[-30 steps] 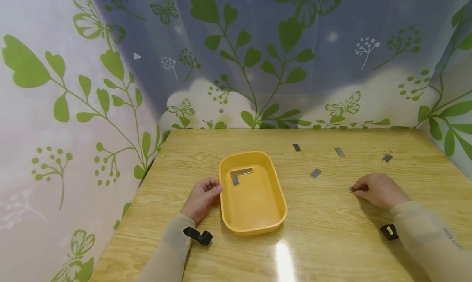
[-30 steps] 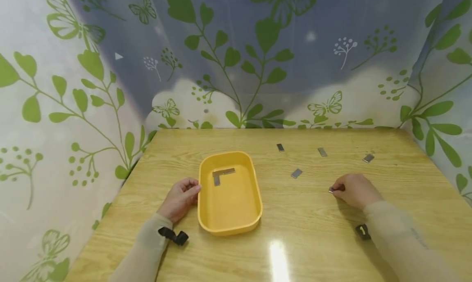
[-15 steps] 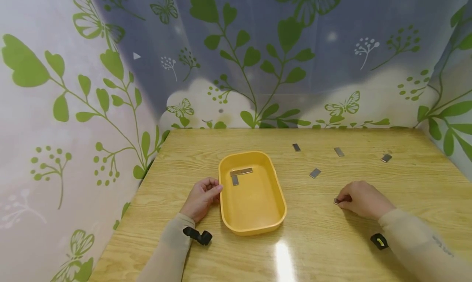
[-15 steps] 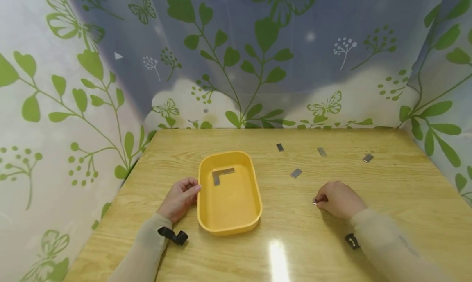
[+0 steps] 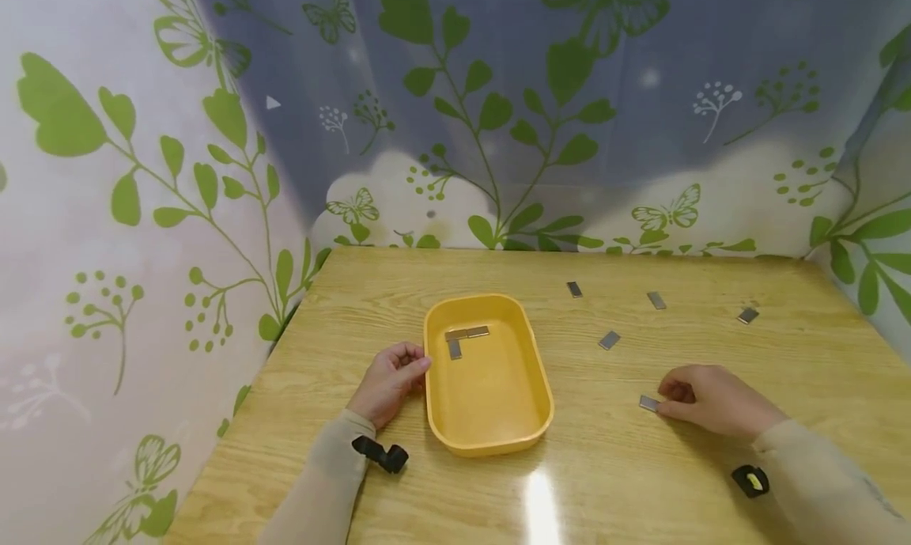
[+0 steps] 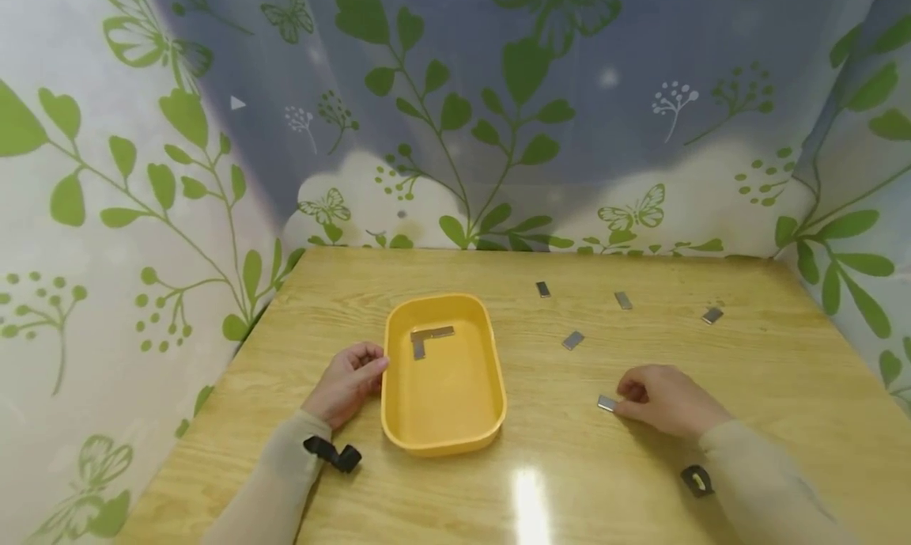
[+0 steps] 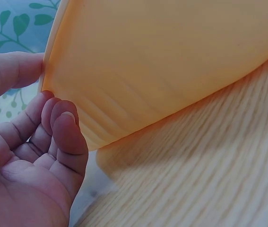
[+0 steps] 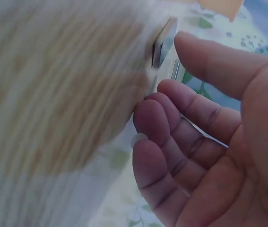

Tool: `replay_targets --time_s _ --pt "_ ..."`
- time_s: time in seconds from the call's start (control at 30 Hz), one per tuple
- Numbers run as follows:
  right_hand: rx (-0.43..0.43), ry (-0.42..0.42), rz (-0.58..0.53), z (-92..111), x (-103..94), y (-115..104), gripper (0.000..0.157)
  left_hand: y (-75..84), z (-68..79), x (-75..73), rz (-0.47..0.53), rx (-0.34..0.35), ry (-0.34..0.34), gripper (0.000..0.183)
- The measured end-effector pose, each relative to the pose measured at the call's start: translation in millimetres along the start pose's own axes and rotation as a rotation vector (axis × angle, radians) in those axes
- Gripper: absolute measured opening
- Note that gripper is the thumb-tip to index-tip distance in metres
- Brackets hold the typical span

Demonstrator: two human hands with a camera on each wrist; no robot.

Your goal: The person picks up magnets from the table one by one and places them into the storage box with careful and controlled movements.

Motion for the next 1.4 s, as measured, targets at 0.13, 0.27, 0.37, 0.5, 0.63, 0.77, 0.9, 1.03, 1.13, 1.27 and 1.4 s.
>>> replay_targets --time_s 0.13,0.27,0.37,0.5,0.63,0.77,0.9,1.03,1.13,1.27,1.4 --pt "0.025 -0.012 0.007 6.8 -4.3 7.9 0.031 -0.2 -0.9 1.2 -0.005 -0.001 -0.011 0.021" --pt "0.042 -0.03 0.002 9.4 -8.3 12.8 0.035 -0.5 -1.0 0.5 -0.018 0.003 -0.003 0.02" --pt "0.05 -0.032 -0.003 10.5 -9.3 14.8 0.037 -1.1 -0.7 0.0 -0.02 0.009 0.002 0.02" --pt "0.042 -0.016 -0.006 9.6 -6.2 16.0 0.038 -0.4 -1.1 -1.1 -0.014 0.009 -0.003 0.019" --pt "0.039 0.001 0.007 5.8 -2.1 14.3 0.037 0.7 -1.7 -1.1 -0.013 0.004 -0.004 0.02" --pt "0.035 0.003 0.008 1.8 0.4 9.0 0.036 1.3 -1.7 -0.1 -0.018 -0.001 -0.005 0.02" --pt "0.02 -0.002 -0.005 -1.7 1.3 3.9 0.033 1.4 -1.6 0.9 -0.023 -0.01 -0.004 0.018" --pt "0.009 -0.016 -0.028 -6.2 2.6 1.2 0.022 1.6 -1.1 0.9 -0.041 -0.01 -0.002 0.019" --pt "0.01 -0.033 -0.042 -9.0 3.6 0.8 0.014 1.8 -1.8 0.8 -0.058 -0.008 -0.001 0.02" --pt "0.018 -0.062 -0.049 -11.1 3.9 -0.2 0.011 1.4 -2.0 0.4 -0.066 -0.012 0.008 0.021" --pt "0.022 -0.096 -0.064 -11.3 4.3 -2.8 0.014 0.0 -1.6 0.1 -0.063 -0.019 0.012 0.021"
Point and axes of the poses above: each hand's wrist, its own z-axis away from the middle knuckle, its own x-axis out of the palm, y = z × x, the point moved 1 cm from there along -z, towards the middle knuckle, and after that the axes turned 6 degrees about z, right-handed, at the moved point
